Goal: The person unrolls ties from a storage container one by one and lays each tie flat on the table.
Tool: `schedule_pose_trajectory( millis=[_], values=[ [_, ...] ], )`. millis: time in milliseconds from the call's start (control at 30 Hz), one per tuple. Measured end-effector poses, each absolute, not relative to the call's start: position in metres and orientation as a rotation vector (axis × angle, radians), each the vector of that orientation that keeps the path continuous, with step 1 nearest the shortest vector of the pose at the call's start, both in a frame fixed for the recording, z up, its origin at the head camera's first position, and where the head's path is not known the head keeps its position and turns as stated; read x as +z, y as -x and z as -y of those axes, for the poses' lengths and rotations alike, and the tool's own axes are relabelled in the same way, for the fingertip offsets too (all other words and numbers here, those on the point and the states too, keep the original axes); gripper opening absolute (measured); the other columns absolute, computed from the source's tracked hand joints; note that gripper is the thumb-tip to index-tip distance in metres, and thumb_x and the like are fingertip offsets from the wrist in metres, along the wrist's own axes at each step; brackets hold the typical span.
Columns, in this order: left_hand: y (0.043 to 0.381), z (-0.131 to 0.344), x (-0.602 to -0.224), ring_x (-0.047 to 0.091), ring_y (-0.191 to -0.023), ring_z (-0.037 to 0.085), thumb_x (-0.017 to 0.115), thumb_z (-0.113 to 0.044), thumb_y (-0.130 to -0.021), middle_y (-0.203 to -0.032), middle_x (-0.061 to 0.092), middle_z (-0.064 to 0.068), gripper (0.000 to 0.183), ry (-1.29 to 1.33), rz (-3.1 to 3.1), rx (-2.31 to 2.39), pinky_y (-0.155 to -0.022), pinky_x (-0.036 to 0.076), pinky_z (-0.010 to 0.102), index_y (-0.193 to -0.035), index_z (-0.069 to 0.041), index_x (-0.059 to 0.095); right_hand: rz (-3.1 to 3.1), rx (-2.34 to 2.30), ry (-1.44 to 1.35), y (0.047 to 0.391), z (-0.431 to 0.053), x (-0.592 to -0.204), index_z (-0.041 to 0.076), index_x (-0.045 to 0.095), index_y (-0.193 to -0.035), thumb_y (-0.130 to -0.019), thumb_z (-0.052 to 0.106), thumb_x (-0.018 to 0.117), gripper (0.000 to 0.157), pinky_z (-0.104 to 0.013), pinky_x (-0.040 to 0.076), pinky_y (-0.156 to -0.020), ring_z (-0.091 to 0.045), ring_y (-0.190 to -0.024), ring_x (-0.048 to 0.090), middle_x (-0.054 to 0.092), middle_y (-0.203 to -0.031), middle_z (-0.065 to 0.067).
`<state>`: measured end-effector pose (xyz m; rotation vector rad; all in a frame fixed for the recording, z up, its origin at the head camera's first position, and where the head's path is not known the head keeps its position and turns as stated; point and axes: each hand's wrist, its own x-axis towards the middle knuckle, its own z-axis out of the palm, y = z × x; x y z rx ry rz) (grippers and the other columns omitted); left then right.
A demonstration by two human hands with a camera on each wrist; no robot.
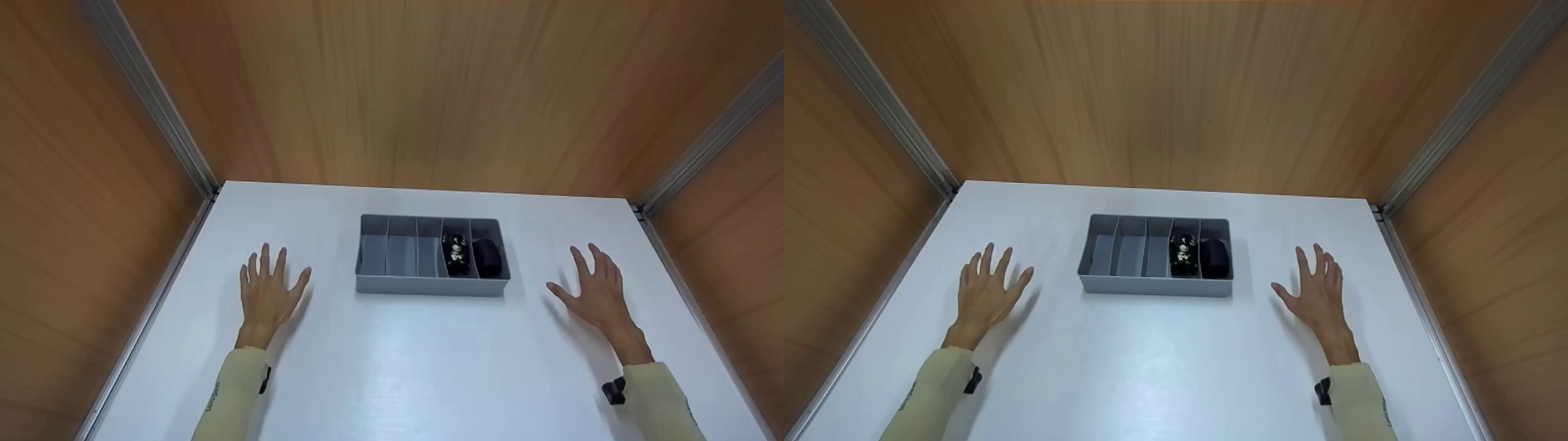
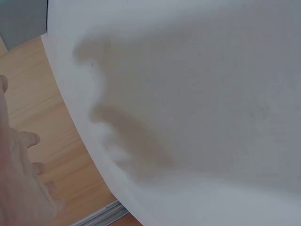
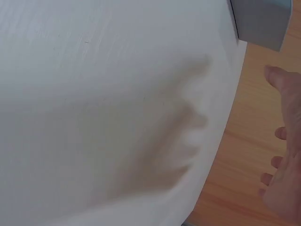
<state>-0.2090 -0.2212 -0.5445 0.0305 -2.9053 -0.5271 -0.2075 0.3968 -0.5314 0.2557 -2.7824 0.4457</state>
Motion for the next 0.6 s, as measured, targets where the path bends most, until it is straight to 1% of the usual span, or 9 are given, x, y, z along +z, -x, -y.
schedule_pose_trajectory(
  millis=[167, 333, 433, 500, 600],
  values=[
    [0.21, 0.218, -0.543, 0.029, -0.142, 0.052, 0.049, -0.056, -0.103, -0.157, 0.03, 0.033, 0.077, -0.047, 2.829, -0.604, -0.117, 0.02, 0.062, -0.15, 0.004, 0.046, 2.675, 0.519, -0.25, 0.21, -0.392, -0.529, -0.006, 0.046, -0.144, -0.088, 0.025, 0.081, 0.073, -0.072, 0.029, -0.106, -0.053, -0.132, 0.037, 0.039, -0.146, -0.033],
    [0.212, 0.213, -0.541, 0.04, -0.135, 0.049, 0.048, -0.055, -0.104, -0.151, 0.04, 0.032, 0.073, -0.078, 2.797, -0.676, -0.111, 0.032, 0.061, -0.148, 0.004, 0.048, 2.57, 0.58, -0.288, 0.213, -0.388, -0.527, -0.008, 0.056, -0.133, -0.088, 0.01, 0.08, 0.055, -0.066, 0.04, -0.096, -0.05, -0.118, 0.051, 0.053, -0.131, -0.031],
    [0.212, 0.21, -0.54, 0.046, -0.13, 0.048, 0.048, -0.054, -0.104, -0.148, 0.045, 0.031, 0.072, -0.108, 2.794, -0.723, -0.107, 0.038, 0.06, -0.147, 0.004, 0.049, 2.53, 0.61, -0.308, 0.215, -0.385, -0.527, -0.008, 0.058, -0.128, -0.087, 0.006, 0.08, 0.049, -0.062, 0.045, -0.091, -0.049, -0.112, 0.055, 0.057, -0.124, -0.03],
    [0.213, 0.208, -0.54, 0.049, -0.127, 0.047, 0.047, -0.054, -0.105, -0.146, 0.048, 0.03, 0.071, -0.124, 2.793, -0.751, -0.105, 0.04, 0.059, -0.147, 0.004, 0.05, 2.527, 0.631, -0.3, 0.215, -0.383, -0.526, -0.008, 0.059, -0.127, -0.088, 0.005, 0.079, 0.046, -0.06, 0.046, -0.09, -0.048, -0.111, 0.056, 0.058, -0.123, -0.029],
    [0.213, 0.205, -0.539, 0.05, -0.127, 0.047, 0.046, -0.054, -0.105, -0.144, 0.05, 0.029, 0.071, -0.14, 2.793, -0.789, -0.105, 0.04, 0.059, -0.146, 0.004, 0.05, 2.55, 0.717, -0.259, 0.216, -0.379, -0.524, -0.007, 0.06, -0.127, -0.091, 0.007, 0.077, 0.042, -0.059, 0.046, -0.091, -0.046, -0.113, 0.056, 0.058, -0.122, -0.027]
  ],
)
